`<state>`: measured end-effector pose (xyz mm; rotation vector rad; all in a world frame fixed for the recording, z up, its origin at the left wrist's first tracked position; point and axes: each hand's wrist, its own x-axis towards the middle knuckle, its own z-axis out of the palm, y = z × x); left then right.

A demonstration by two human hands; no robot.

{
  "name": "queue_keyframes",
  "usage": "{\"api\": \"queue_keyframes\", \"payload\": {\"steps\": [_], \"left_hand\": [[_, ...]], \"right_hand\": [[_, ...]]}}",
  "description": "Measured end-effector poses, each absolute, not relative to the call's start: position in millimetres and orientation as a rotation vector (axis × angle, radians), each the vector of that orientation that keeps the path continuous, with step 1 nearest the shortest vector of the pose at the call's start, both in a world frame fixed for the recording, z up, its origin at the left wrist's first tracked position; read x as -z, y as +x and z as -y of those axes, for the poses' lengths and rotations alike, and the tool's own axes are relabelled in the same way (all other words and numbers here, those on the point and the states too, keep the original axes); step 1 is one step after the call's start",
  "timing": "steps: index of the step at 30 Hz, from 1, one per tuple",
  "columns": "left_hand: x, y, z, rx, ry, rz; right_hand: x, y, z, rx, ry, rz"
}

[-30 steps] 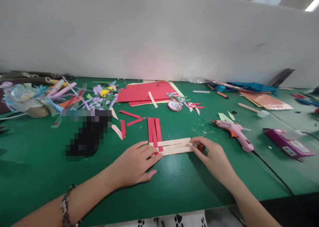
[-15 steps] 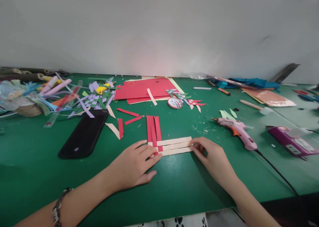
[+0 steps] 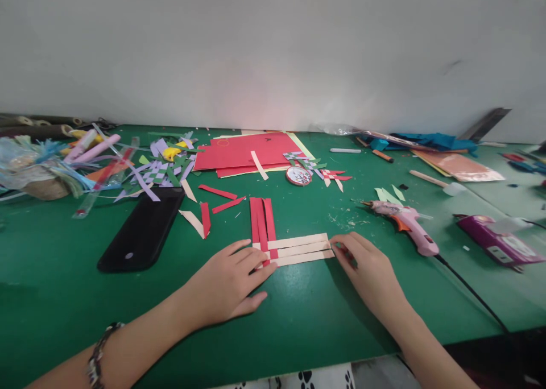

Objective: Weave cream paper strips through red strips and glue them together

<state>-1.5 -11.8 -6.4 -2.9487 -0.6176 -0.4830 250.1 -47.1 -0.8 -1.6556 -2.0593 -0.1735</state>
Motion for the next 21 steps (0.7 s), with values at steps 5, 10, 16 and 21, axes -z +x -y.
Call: {"api": "queue_keyframes", "payload": {"steps": [5, 10, 16, 21], "left_hand": [[7.2, -1.6, 11.8, 0.464, -2.955, 0.632], [7.8, -1.6, 12.3, 0.475, -2.936, 0.618], [6.0, -1.2, 12.8, 0.491, -2.941, 0.626], [6.6, -0.7, 13.0, 0.539, -2.921, 0.632]], "right_hand": [[-6.0, 249.8, 62.8, 0.477, -1.635, 2.001], [-0.1, 224.2, 79.7, 0.363, -1.530, 2.276], [3.9, 197.6, 80.0, 0.134, -1.572, 2.385], [8.0, 202.2, 80.4, 0.186, -1.641, 2.298]]}}
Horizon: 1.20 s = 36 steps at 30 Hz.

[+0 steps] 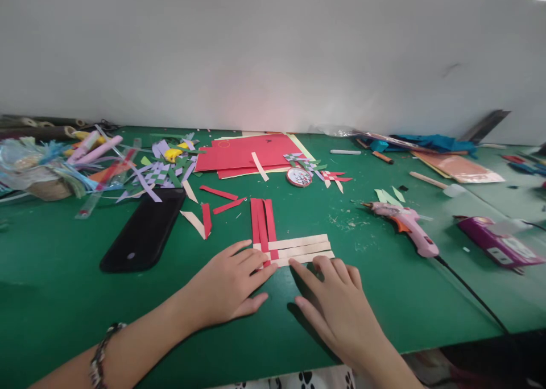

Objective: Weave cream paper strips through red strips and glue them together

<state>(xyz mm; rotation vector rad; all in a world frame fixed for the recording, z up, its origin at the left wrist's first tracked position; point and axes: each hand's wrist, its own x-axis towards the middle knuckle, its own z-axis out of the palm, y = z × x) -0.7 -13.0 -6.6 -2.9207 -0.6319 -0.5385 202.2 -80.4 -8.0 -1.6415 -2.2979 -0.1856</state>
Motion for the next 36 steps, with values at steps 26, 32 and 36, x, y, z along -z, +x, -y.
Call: {"api": "queue_keyframes", "payload": {"steps": [26, 32, 36], "left_hand": [[5.9, 0.6, 12.8, 0.569, -2.912, 0.619], [5.8, -0.1, 12.6, 0.568, -2.909, 0.620], [5.7, -0.6, 12.8, 0.546, -2.913, 0.626]], "right_hand": [[15.2, 222.6, 88.6, 0.322, -1.796, 2.188], [16.1, 243.8, 91.2, 0.528, -1.899, 2.117], [15.0, 240.0, 92.4, 0.551, -1.848, 2.111]]}}
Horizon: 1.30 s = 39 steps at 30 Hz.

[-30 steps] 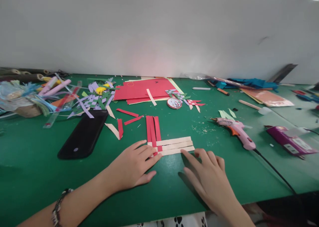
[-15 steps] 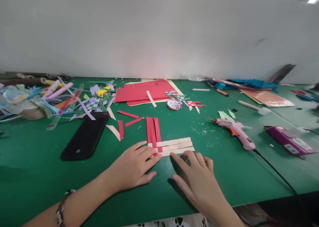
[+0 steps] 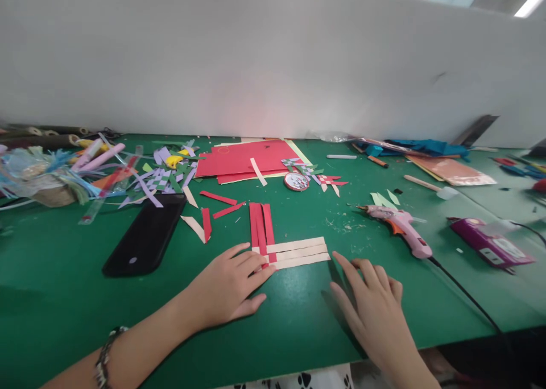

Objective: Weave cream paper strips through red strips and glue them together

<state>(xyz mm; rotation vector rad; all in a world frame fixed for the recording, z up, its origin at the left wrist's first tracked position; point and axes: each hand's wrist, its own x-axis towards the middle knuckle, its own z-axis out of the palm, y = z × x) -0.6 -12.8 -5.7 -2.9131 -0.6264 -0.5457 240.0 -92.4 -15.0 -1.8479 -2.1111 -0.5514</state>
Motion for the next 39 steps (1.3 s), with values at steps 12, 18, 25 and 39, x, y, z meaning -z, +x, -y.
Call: {"api": "queue_keyframes", "payload": {"steps": [12, 18, 25, 39], "left_hand": [[4.1, -0.5, 13.9, 0.505, -2.948, 0.644], [4.5, 0.5, 13.6, 0.516, -2.952, 0.650], [3.6, 0.2, 12.9, 0.484, -2.970, 0.662], [1.1, -0.9, 12.8, 0.497, -3.095, 0.752]], "right_hand": [[11.4, 202.0, 88.8, 0.264, -1.735, 2.277], [15.4, 215.5, 92.4, 0.471, -1.916, 2.081], [12.9, 185.4, 92.9, 0.340, -1.719, 2.193], [12.3, 172.6, 89.7, 0.165, -1.734, 2.211]]}}
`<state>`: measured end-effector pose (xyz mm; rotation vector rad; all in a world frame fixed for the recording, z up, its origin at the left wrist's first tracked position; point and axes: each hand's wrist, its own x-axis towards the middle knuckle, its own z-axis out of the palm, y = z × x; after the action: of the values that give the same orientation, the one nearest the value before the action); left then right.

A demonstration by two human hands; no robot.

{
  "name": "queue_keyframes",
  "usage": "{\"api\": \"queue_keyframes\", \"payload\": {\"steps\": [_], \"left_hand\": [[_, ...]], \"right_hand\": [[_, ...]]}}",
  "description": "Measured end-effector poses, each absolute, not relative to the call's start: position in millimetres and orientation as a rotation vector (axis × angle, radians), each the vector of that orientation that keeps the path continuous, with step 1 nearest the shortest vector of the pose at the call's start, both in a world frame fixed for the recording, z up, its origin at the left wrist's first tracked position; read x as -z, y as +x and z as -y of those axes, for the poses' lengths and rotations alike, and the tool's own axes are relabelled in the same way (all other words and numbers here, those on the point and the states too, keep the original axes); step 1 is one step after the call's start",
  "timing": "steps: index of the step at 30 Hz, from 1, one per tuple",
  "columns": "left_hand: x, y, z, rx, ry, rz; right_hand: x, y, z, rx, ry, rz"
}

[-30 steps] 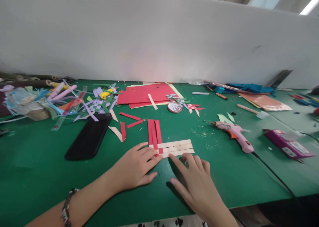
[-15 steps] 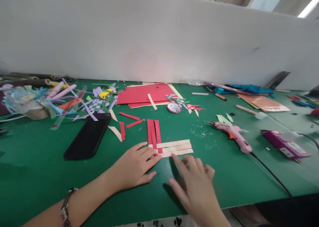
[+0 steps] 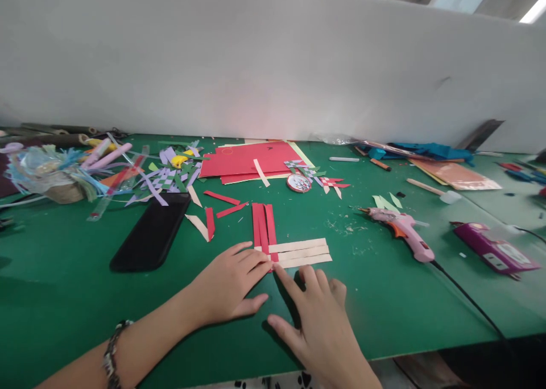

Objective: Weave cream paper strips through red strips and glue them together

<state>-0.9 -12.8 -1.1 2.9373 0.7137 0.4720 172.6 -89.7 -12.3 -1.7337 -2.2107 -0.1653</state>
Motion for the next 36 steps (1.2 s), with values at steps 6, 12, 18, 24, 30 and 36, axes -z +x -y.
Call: {"api": "queue_keyframes", "payload": {"steps": [6, 12, 18, 24, 30, 36], "left_hand": [[7.9, -6.5, 12.4, -0.524, 2.945, -0.672], [11.8, -7.2, 9.2, -0.629, 2.939, -0.732], [2.8, 5.3, 6.1, -0.554, 2.703, -1.069], [5.8, 8.6, 7.5, -0.600, 2.632, -1.151], [4.8, 9.6, 8.1, -0.613, 2.609, -1.161], [6.3, -1.3, 7.7, -0.595, 2.642, -1.018]], "right_hand": [[12.7, 170.6, 88.9, 0.106, -1.761, 2.212], [13.7, 171.1, 89.5, 0.094, -1.759, 2.199], [12.7, 170.3, 88.9, 0.107, -1.766, 2.192], [12.4, 170.3, 88.0, 0.036, -1.770, 2.182], [12.3, 169.9, 87.8, 0.016, -1.770, 2.174], [12.1, 170.8, 87.5, -0.029, -1.770, 2.161]]}}
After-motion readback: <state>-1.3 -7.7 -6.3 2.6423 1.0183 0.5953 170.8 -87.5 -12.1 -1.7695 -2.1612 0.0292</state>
